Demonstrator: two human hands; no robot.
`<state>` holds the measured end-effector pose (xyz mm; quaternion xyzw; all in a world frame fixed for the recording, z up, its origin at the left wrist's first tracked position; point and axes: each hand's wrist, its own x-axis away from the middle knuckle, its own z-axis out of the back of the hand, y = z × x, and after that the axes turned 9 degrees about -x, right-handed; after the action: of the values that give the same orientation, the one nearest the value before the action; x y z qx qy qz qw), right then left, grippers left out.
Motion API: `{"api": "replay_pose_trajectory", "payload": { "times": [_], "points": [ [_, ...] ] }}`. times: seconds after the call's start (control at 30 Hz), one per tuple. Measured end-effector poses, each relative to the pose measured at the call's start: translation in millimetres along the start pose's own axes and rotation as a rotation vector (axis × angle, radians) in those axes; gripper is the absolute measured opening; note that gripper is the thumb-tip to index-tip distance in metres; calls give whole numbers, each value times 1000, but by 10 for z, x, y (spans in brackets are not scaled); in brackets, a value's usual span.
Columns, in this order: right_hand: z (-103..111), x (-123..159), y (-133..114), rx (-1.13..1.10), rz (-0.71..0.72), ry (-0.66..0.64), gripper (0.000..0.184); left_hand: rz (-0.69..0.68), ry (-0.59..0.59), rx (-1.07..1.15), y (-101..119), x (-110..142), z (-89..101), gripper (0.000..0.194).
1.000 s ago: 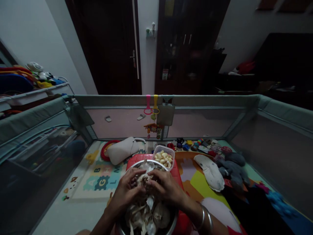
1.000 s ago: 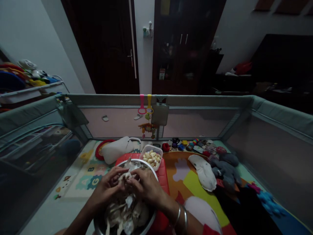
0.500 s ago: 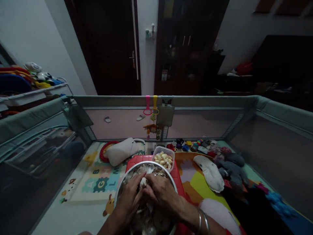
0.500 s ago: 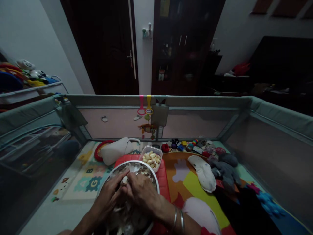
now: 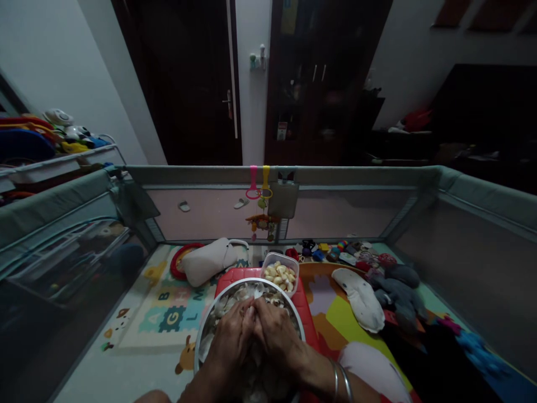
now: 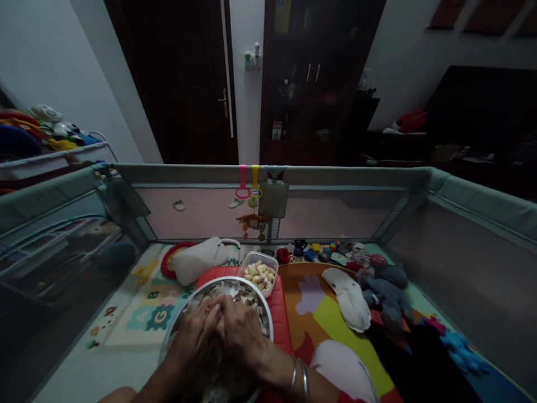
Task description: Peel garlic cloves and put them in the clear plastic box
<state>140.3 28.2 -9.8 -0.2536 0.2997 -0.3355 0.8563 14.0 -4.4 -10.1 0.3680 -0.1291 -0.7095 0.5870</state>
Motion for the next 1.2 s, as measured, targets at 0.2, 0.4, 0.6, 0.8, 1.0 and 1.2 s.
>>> {"api": "replay_pose_trajectory", "payload": {
  "times": [0.2, 0.4, 0.6, 0.8, 1.0, 1.2],
  "points": [
    [69, 2, -36, -84, -105, -25, 14, 5, -1, 28, 41, -8, -16, 36],
    [79, -6, -87, -78, -105, 5, 13, 6, 7, 22, 68, -4, 11, 37],
    [121, -47, -188, -89, -173, -13, 14, 21, 35, 6, 70, -2, 29, 38],
    [131, -46, -208, -207, -175, -1, 17, 16, 65, -16, 79, -14, 60, 40],
    [43, -72, -51, -376, -199, 80, 18, -29, 75, -33, 123, -13, 131, 41],
    [94, -114, 82, -584, -174, 154, 19, -30, 52, 19, 160, -10, 187, 41]
  ]
}}
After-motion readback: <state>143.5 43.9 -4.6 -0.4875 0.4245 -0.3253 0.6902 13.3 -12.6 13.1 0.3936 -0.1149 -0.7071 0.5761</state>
